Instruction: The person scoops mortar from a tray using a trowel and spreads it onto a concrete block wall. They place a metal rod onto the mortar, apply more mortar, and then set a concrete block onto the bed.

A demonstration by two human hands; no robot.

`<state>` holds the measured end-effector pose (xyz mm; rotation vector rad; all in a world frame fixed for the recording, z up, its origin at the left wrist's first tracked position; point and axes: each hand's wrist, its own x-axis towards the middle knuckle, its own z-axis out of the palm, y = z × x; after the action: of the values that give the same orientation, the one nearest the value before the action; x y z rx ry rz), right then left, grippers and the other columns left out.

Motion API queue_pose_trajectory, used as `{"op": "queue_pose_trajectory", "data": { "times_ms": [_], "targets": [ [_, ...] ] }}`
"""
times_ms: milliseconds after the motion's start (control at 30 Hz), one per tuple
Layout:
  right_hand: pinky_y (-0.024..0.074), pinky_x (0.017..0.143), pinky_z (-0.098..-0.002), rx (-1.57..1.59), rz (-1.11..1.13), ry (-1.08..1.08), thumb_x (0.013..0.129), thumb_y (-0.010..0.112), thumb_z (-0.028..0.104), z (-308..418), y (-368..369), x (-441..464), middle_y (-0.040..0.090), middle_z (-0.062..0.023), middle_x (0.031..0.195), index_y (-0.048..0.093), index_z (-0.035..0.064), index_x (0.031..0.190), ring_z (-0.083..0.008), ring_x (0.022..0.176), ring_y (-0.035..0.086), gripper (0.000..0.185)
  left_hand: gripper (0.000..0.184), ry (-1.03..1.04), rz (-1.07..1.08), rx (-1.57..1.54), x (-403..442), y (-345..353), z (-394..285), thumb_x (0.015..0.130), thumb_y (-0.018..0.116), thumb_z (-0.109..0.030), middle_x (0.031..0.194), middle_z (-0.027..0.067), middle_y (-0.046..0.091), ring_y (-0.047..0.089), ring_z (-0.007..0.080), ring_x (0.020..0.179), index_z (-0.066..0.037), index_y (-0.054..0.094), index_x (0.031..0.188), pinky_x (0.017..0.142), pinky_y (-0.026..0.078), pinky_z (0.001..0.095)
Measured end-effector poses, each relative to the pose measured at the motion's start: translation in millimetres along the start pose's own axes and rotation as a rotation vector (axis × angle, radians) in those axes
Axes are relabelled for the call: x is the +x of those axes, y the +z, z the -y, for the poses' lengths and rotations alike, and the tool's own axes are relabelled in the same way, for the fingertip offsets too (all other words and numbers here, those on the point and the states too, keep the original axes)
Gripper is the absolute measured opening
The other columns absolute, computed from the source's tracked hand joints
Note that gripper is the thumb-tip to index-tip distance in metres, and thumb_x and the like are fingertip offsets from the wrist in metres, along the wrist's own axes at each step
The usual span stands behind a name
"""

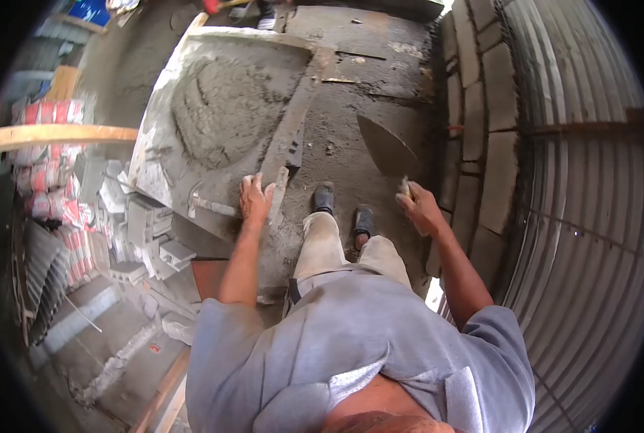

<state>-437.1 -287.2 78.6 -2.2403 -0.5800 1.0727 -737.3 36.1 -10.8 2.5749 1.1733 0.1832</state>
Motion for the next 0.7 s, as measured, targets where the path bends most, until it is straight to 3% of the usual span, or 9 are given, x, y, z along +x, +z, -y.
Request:
{"op": "queue_pose_trajectory", "data": {
  "times_ms": [67, 233, 367, 433, 500, 533, 567, 700],
  "targets": [
    [0.0484, 0.077, -0.0484, -0.085, -0.043, -0.199, 0.087, 0.061, 0.024, 65, -2, 21, 0.065, -0.0255, 0.089, 0.059, 0.0002, 0.098, -0.0448, 0.088, 0.062, 0.027, 0.055, 0.012, -0.096, -0.048, 1, 5, 12, 0.079, 0.075, -0.031, 0.11, 0.0185, 0.055, 0.053, 0.0378, 0.104, -0.002, 0.058, 0.123, 0.089, 0.046, 0.0449],
    [0.0485, 0.076, -0.0513, -0.438, 0.009, -0.347, 0.089, 0.055, 0.032, 164, 27, 109, 0.066, -0.0248, 0.09, 0.061, 0.0017, 0.1, -0.0456, 0.088, 0.062, 0.032, 0.059, -0.028, -0.032, -0.16, 3, 3, 22, 0.075, 0.078, -0.03, 0.105, 0.0156, 0.054, 0.053, 0.0363, 0.1, -0.004, 0.058, 0.124, 0.086, 0.046, 0.0447],
    [0.0497, 0.077, -0.0511, -0.615, 0.058, -0.391, 0.09, 0.052, 0.03, 204, 93, 186, 0.066, -0.0241, 0.09, 0.063, 0.0017, 0.096, -0.045, 0.087, 0.062, 0.031, 0.063, -0.064, -0.006, -0.143, 6, -5, 22, 0.068, 0.083, -0.024, 0.107, 0.014, 0.055, 0.053, 0.0352, 0.099, -0.003, 0.06, 0.123, 0.086, 0.046, 0.0432],
    [0.0501, 0.077, -0.0509, -0.683, 0.114, -0.405, 0.09, 0.051, 0.029, 220, 132, 200, 0.066, -0.0244, 0.089, 0.063, 0.0014, 0.094, -0.0449, 0.087, 0.062, 0.03, 0.065, -0.07, 0.029, -0.149, 5, -6, 23, 0.069, 0.082, -0.022, 0.107, 0.0141, 0.055, 0.053, 0.0347, 0.1, -0.003, 0.058, 0.126, 0.085, 0.046, 0.0425],
    [0.0508, 0.078, -0.05, -0.508, 0.107, -0.442, 0.09, 0.051, 0.028, 232, 165, 210, 0.066, -0.0246, 0.09, 0.065, 0.0011, 0.091, -0.0442, 0.088, 0.063, 0.031, 0.065, -0.082, 0.033, -0.14, 6, -2, 26, 0.071, 0.08, -0.022, 0.107, 0.0141, 0.055, 0.053, 0.0344, 0.101, -0.003, 0.057, 0.128, 0.085, 0.047, 0.0421],
    [0.0509, 0.078, -0.0493, -0.58, 0.129, -0.584, 0.09, 0.051, 0.028, 207, 188, 234, 0.067, -0.0238, 0.09, 0.064, 0.0004, 0.091, -0.0437, 0.088, 0.063, 0.031, 0.064, -0.078, 0.052, -0.134, 8, -7, 25, 0.073, 0.078, -0.026, 0.106, 0.0143, 0.055, 0.052, 0.0343, 0.101, -0.003, 0.056, 0.129, 0.086, 0.047, 0.0422],
    [0.0509, 0.078, -0.0493, -0.589, 0.14, -0.585, 0.09, 0.051, 0.028, 191, 206, 247, 0.067, -0.0238, 0.09, 0.064, 0.0004, 0.091, -0.0437, 0.088, 0.063, 0.031, 0.063, -0.074, 0.073, -0.127, 9, -11, 25, 0.076, 0.075, -0.03, 0.106, 0.0145, 0.054, 0.052, 0.0342, 0.101, -0.003, 0.055, 0.129, 0.086, 0.047, 0.0424],
    [0.0519, 0.079, -0.0439, -0.58, 0.218, -0.625, 0.089, 0.052, 0.024, 238, 236, 243, 0.067, -0.0203, 0.097, 0.066, 0.0021, 0.09, -0.0403, 0.09, 0.063, 0.026, 0.063, -0.06, 0.084, -0.049, 9, -13, 24, 0.077, 0.074, -0.03, 0.107, 0.0156, 0.054, 0.052, 0.0342, 0.103, -0.002, 0.054, 0.13, 0.086, 0.047, 0.0425]
  ]
}}
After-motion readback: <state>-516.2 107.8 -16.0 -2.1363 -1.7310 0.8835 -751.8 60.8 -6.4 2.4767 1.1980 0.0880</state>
